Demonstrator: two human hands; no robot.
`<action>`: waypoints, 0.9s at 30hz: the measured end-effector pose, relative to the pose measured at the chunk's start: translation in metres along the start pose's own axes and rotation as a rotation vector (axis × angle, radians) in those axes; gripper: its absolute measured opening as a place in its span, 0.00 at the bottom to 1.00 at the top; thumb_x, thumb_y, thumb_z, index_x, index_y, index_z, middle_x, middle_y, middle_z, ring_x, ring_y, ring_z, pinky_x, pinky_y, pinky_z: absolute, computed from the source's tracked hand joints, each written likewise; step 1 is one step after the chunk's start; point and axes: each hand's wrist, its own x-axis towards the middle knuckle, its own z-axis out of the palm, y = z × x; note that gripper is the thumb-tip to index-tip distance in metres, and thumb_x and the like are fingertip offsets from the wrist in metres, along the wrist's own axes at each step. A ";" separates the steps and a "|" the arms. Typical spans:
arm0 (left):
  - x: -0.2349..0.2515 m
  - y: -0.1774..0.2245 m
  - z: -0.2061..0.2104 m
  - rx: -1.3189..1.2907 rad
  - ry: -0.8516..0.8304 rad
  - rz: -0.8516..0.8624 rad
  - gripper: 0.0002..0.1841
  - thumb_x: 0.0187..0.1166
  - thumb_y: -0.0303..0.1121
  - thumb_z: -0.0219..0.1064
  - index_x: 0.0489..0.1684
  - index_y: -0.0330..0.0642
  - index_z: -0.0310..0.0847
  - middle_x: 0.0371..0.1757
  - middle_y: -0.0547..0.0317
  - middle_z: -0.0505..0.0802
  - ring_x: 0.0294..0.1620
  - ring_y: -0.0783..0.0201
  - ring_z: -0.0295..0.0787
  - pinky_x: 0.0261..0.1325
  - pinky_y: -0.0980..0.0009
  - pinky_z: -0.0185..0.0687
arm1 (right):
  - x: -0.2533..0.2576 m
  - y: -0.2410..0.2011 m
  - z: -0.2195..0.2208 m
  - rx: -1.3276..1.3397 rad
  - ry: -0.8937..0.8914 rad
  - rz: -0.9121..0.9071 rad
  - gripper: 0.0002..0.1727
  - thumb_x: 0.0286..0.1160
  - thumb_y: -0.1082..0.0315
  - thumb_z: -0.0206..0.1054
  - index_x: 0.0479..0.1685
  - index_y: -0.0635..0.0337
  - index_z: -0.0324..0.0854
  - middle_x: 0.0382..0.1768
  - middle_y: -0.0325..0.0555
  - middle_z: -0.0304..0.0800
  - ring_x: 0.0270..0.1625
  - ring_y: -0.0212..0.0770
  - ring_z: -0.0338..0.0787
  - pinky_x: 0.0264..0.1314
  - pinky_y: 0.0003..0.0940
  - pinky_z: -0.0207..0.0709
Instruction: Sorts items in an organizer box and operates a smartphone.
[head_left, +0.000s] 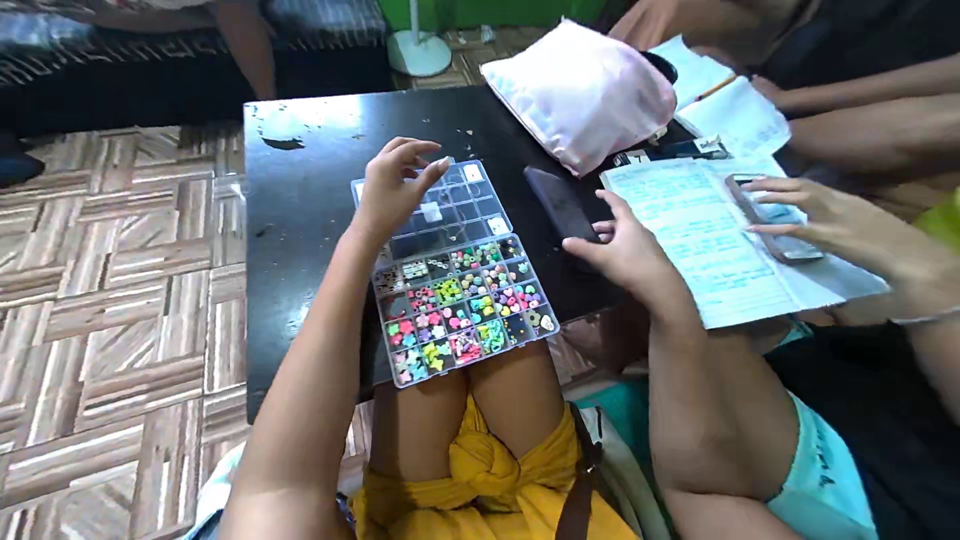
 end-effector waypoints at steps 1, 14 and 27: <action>-0.001 0.005 0.000 -0.060 0.022 -0.009 0.19 0.88 0.37 0.62 0.63 0.29 0.83 0.62 0.41 0.88 0.57 0.60 0.88 0.63 0.65 0.84 | 0.005 0.000 -0.004 0.142 -0.031 -0.002 0.47 0.73 0.61 0.76 0.92 0.54 0.53 0.63 0.66 0.85 0.58 0.61 0.87 0.58 0.61 0.79; 0.000 0.034 -0.001 -1.042 -0.003 -0.327 0.26 0.97 0.45 0.36 0.93 0.67 0.39 0.65 0.50 0.86 0.60 0.50 0.90 0.55 0.48 0.91 | 0.099 -0.116 0.070 0.495 -0.364 -0.574 0.57 0.60 0.63 0.82 0.93 0.60 0.49 0.77 0.56 0.71 0.71 0.43 0.82 0.69 0.39 0.81; 0.001 0.008 -0.003 -0.993 -0.088 -0.431 0.21 0.97 0.45 0.34 0.83 0.59 0.60 0.62 0.53 0.90 0.59 0.52 0.93 0.54 0.52 0.93 | 0.114 -0.096 0.081 0.838 -0.676 -0.423 0.29 0.89 0.57 0.47 0.87 0.50 0.50 0.62 0.40 0.86 0.59 0.35 0.91 0.60 0.36 0.88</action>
